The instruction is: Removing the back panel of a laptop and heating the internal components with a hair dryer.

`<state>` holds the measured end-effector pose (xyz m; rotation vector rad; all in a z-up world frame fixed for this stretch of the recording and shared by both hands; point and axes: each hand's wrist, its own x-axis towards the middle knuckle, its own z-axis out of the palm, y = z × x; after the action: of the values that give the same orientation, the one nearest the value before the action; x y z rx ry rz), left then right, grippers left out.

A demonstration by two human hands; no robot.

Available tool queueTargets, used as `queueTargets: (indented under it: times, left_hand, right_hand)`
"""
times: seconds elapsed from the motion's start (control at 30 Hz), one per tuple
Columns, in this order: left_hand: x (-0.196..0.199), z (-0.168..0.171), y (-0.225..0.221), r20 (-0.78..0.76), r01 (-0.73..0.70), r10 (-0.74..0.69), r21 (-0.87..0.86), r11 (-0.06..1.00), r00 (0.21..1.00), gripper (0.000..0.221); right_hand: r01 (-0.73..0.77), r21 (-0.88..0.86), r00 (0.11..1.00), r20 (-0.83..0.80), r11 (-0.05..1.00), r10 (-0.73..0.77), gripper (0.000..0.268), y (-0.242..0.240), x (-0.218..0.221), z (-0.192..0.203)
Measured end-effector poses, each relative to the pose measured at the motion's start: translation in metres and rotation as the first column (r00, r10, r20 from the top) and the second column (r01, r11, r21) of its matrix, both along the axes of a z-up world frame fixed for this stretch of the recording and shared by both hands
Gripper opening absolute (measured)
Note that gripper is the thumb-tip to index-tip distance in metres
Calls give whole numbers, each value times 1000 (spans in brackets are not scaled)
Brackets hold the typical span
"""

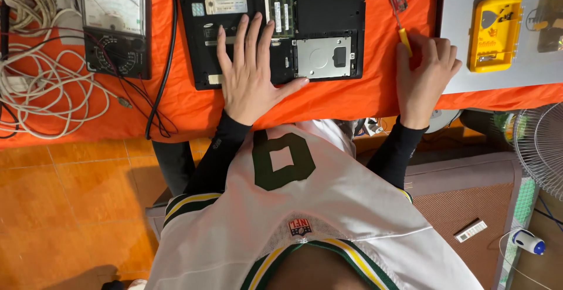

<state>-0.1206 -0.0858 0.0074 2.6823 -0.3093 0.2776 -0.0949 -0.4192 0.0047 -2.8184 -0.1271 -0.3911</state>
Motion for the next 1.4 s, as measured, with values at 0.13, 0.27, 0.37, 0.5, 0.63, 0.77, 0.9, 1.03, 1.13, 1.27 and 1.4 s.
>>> queueTargets:
  times: [0.13, 0.27, 0.37, 0.5, 0.63, 0.77, 0.9, 1.03, 1.13, 1.27, 1.4]
  left_hand:
    - [-2, -2, 3, -8, -22, 22, 7, 1000, 1000, 106]
    - [-6, 6, 15, 12, 11, -10, -50, 999, 1000, 111]
    - [2, 20, 38, 79, 67, -52, -204, 977, 996, 105]
    - [80, 9, 107, 158, -60, 80, -128, 990, 984, 76]
    - [176, -92, 173, -295, -320, 310, 17, 947, 904, 43]
    - [228, -80, 180, 184, -375, 365, 21, 927, 913, 41]
    - [231, -88, 181, 151, -548, 549, -50, 835, 822, 59]
    - [209, -56, 177, 171, -517, 530, -115, 848, 831, 50]
    - [173, -2, 153, 68, -491, 513, -205, 847, 856, 41]
    - [111, 58, 105, 268, -315, 416, -348, 883, 869, 32]
    - [41, 109, 34, 186, -190, 353, -574, 796, 917, 35]
  right_hand:
    - [-25, 11, 1000, 11, 1000, 25, 17, -5, 3, -6]
    - [-43, -6, 999, -8, 999, 43, 21, -7, 5, -2]
    - [-58, 75, 998, -32, 995, 60, 23, -11, 6, 1]
    - [-85, 73, 996, 18, 994, 84, 20, -9, 8, -1]
    - [-64, 67, 997, 44, 996, 61, 19, -9, 5, 4]
    - [-84, 121, 995, 69, 989, 76, 20, -2, 5, 17]
    - [7, 226, 999, -34, 974, 1, 20, 2, 2, 31]
    - [-20, 263, 999, 53, 964, 6, 18, 3, 2, 33]
    - [-84, 305, 977, 211, 949, 19, 18, 9, 0, 41]
    - [-150, 576, 969, 247, 803, 4, 18, 34, -3, 54]
    - [-259, 798, 965, 191, 544, 179, 28, 75, -6, 63]
